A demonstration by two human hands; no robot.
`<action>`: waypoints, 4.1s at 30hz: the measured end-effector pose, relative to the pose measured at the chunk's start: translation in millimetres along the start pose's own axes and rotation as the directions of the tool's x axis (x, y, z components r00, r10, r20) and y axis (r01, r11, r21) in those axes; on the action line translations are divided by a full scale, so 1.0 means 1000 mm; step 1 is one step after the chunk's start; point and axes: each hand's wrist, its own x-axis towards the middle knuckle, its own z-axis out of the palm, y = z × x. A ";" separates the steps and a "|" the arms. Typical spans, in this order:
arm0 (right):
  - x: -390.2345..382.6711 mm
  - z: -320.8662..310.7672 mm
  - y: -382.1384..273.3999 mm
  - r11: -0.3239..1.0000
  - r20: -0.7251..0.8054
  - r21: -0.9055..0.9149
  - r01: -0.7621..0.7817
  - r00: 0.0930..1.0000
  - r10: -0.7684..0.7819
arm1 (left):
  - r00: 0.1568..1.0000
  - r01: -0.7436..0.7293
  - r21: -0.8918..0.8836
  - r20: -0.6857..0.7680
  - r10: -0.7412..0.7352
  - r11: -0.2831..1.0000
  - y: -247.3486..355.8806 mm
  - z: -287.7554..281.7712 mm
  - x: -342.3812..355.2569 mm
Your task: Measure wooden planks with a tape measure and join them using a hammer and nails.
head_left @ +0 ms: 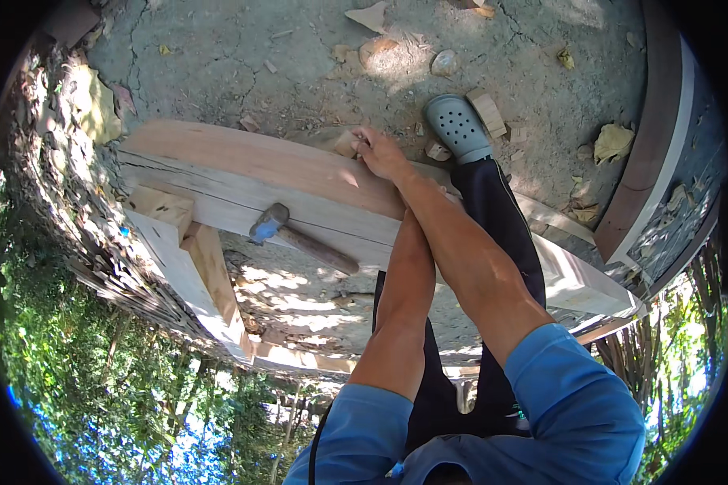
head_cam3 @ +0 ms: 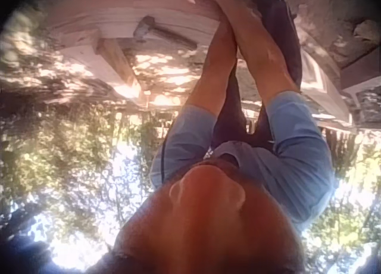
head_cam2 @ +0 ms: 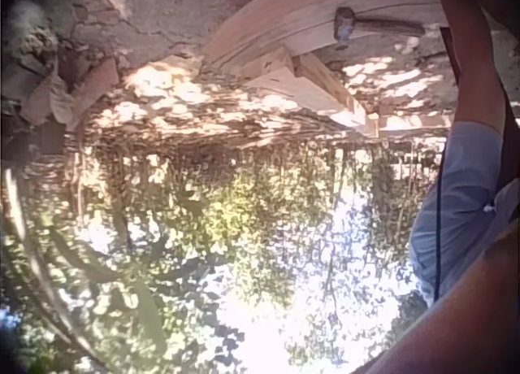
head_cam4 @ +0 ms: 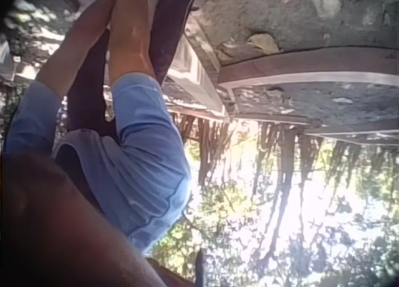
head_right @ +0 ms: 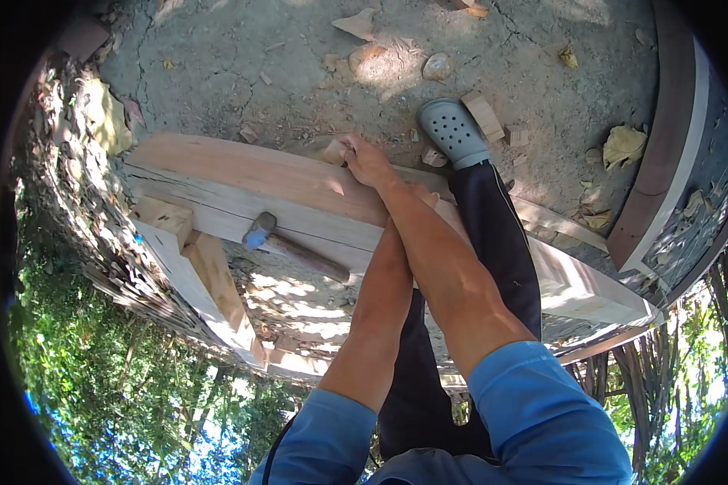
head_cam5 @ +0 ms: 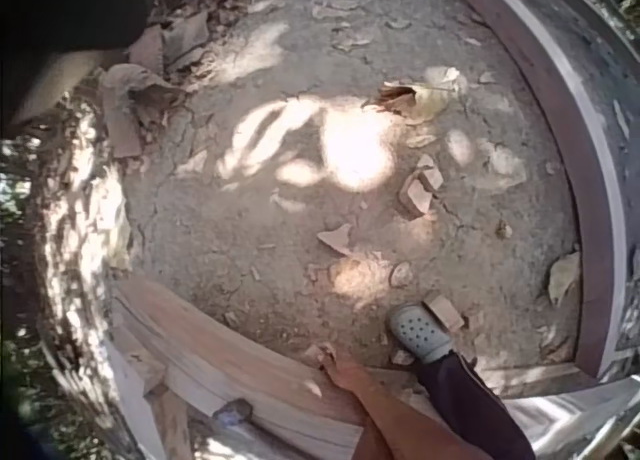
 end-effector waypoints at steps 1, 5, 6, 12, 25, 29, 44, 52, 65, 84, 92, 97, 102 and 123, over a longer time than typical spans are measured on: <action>0.000 0.000 0.001 0.998 -0.013 -0.052 0.024 1.000 -0.025 | 1.000 0.002 0.001 0.005 -0.002 1.000 0.000 -0.001 -0.001; 0.003 0.001 0.007 0.993 -0.008 -0.116 0.004 1.000 -0.005 | 1.000 0.009 0.005 0.025 -0.009 1.000 0.000 -0.002 -0.006; 0.004 0.001 0.008 0.993 -0.014 -0.107 0.052 0.998 -0.054 | 1.000 0.009 0.004 0.030 -0.009 1.000 0.000 -0.002 -0.006; 0.003 0.001 0.011 0.979 -0.035 -0.174 0.107 0.993 -0.114 | 0.999 0.010 -0.004 0.047 -0.009 1.000 -0.001 -0.002 -0.010; -0.002 0.008 -0.009 0.945 -0.072 -0.323 0.047 0.995 -0.075 | 0.999 0.017 -0.057 0.038 -0.015 0.998 -0.001 -0.010 -0.013; -0.008 0.012 -0.018 0.935 -0.114 -0.354 0.008 0.992 -0.052 | 0.999 0.019 -0.069 0.040 -0.016 0.997 -0.001 -0.008 -0.009; -0.009 0.022 -0.038 0.780 0.015 -0.621 0.077 0.996 -0.086 | 0.999 0.006 -0.077 0.036 -0.003 0.997 0.004 -0.010 0.009; -0.001 0.006 -0.024 0.861 0.069 -0.491 0.134 0.991 -0.115 | 1.000 0.022 -0.187 -0.014 -0.025 0.982 -0.001 0.008 0.030; -0.025 -0.025 -0.097 0.632 0.020 -0.734 0.250 0.937 -0.348 | 0.994 -0.086 -0.797 -0.030 0.104 0.598 -0.019 -0.197 -0.086; -0.148 0.162 -0.097 0.629 0.090 -0.773 0.082 0.996 -0.020 | 0.207 -0.189 -0.934 -0.338 -0.918 0.302 -0.306 -0.259 -0.115; -0.165 0.153 -0.186 0.839 0.146 -0.453 -0.301 0.903 0.403 | 0.059 0.227 -0.501 -0.849 -0.525 0.835 -0.386 -0.371 -0.033; -0.162 0.113 -0.238 0.878 -0.012 -0.336 -0.341 0.934 0.357 | 0.169 0.404 -0.571 -0.722 -0.671 0.715 -0.380 -0.371 -0.012; -0.136 0.073 -0.296 0.853 -0.212 -0.332 -0.403 0.913 0.349 | 0.243 0.441 -0.582 -0.656 -0.715 0.684 -0.385 -0.378 -0.014; -0.042 0.108 -0.280 0.570 -0.063 -0.736 -0.365 0.875 0.479 | 0.318 0.499 -0.591 -0.555 -0.769 0.633 -0.386 -0.389 -0.009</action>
